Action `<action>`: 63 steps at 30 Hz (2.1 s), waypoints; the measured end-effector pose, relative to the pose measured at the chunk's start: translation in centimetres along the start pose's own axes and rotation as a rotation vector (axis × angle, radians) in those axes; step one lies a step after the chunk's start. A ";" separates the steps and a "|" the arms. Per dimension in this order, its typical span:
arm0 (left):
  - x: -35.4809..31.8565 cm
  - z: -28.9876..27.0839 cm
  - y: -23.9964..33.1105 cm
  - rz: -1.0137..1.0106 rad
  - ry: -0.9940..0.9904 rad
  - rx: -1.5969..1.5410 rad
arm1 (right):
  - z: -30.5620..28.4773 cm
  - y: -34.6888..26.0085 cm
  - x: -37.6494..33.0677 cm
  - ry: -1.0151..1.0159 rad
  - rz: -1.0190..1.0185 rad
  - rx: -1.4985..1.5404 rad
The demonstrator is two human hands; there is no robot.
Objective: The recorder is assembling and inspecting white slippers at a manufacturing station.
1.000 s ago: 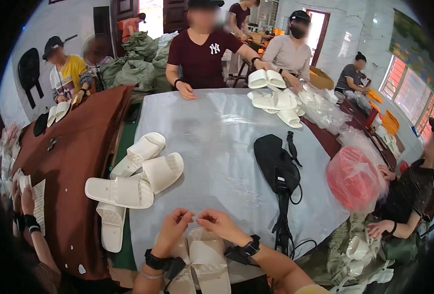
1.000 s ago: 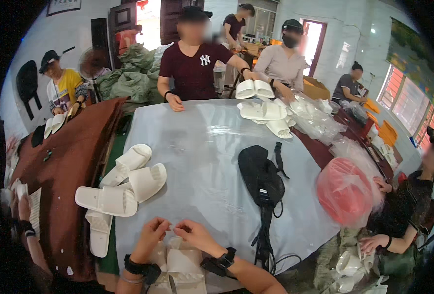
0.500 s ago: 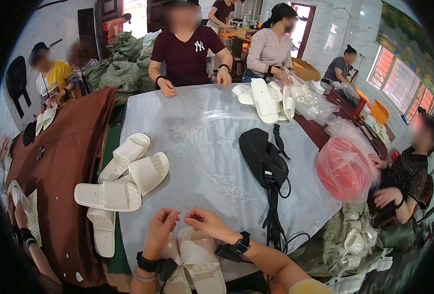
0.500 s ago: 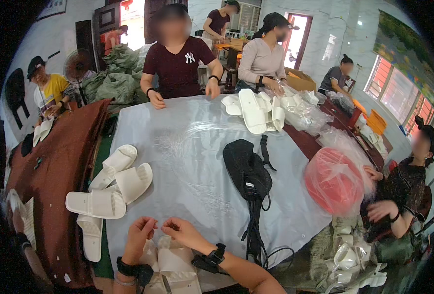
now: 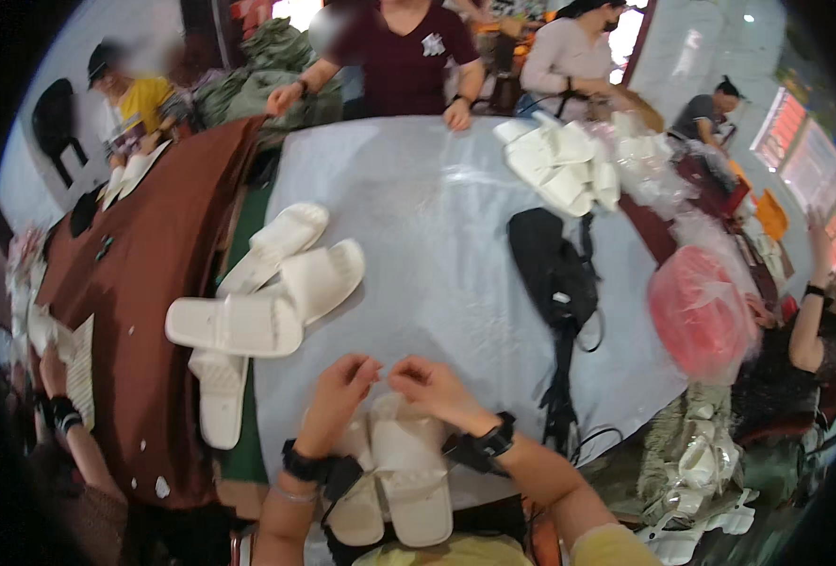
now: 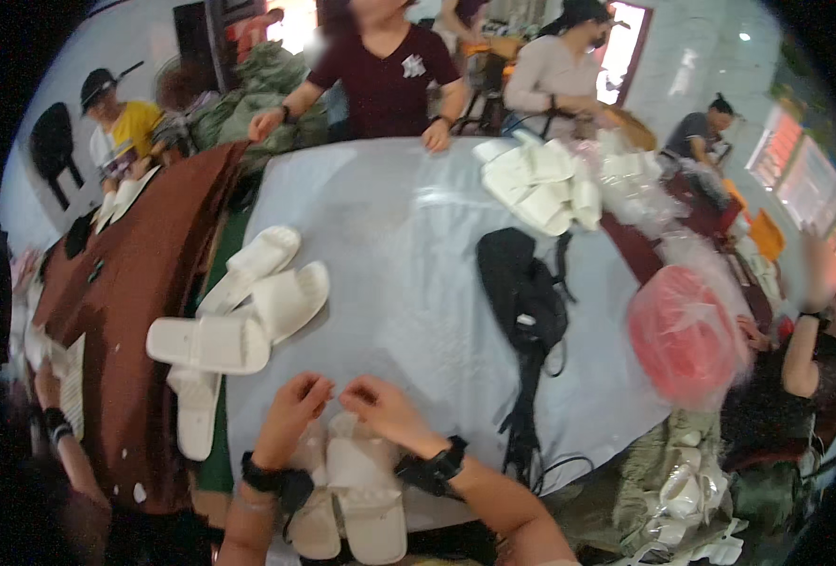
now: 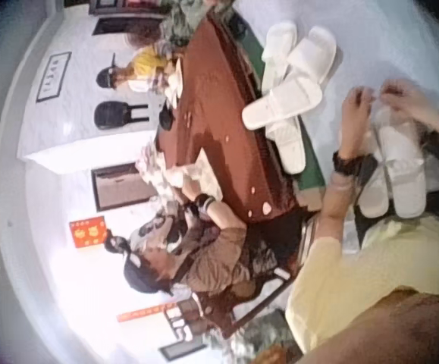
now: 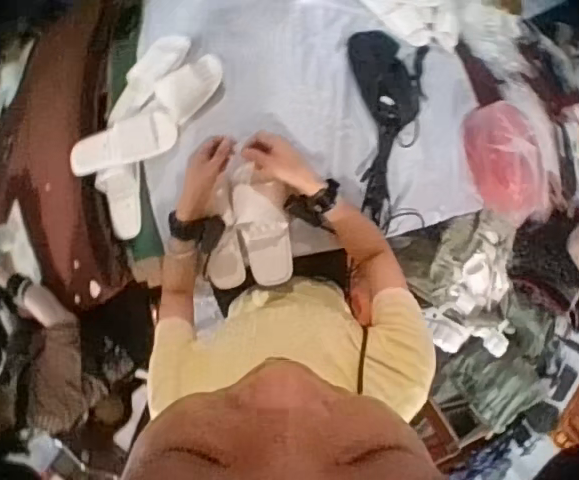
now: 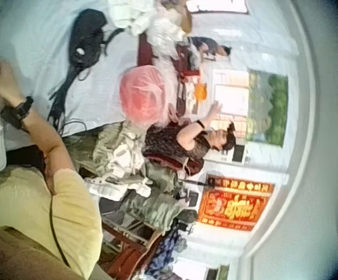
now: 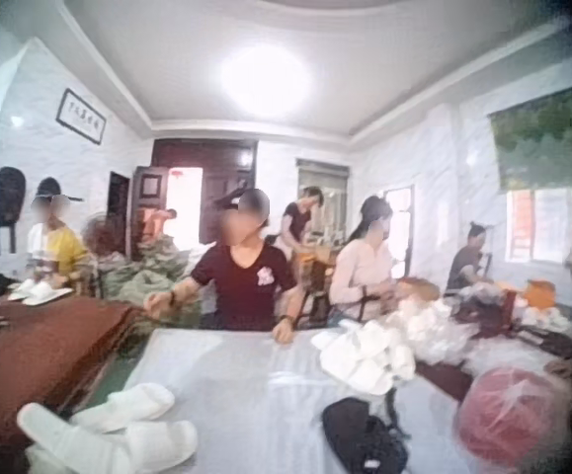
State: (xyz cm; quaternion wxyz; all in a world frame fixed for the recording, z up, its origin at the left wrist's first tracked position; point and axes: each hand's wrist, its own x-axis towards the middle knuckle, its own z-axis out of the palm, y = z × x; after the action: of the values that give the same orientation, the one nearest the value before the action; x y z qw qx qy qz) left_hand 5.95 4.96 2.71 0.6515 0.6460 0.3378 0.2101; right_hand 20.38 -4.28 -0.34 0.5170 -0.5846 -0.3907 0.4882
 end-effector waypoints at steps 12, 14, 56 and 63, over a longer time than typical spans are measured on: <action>0.2 -0.8 -1.1 -0.045 -0.055 -0.145 | 0.3 -0.3 0.1 -0.029 0.020 0.043; 0.2 -0.8 -1.4 -0.050 -0.061 -0.168 | 0.3 -0.4 0.0 -0.035 0.021 0.044; 0.0 -0.7 -0.6 0.033 -0.076 -0.016 | 0.4 -1.3 -0.5 -0.003 0.012 0.104; 0.0 -0.5 -1.0 0.108 -0.039 -0.029 | 0.4 -1.1 -0.6 -0.007 -0.029 0.069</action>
State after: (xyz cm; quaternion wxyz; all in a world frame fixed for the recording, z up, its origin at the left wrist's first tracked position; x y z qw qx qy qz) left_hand 5.44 5.23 1.72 0.6549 0.6578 0.2867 0.2369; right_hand 19.87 -4.56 0.85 0.5427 -0.5589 -0.3839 0.4958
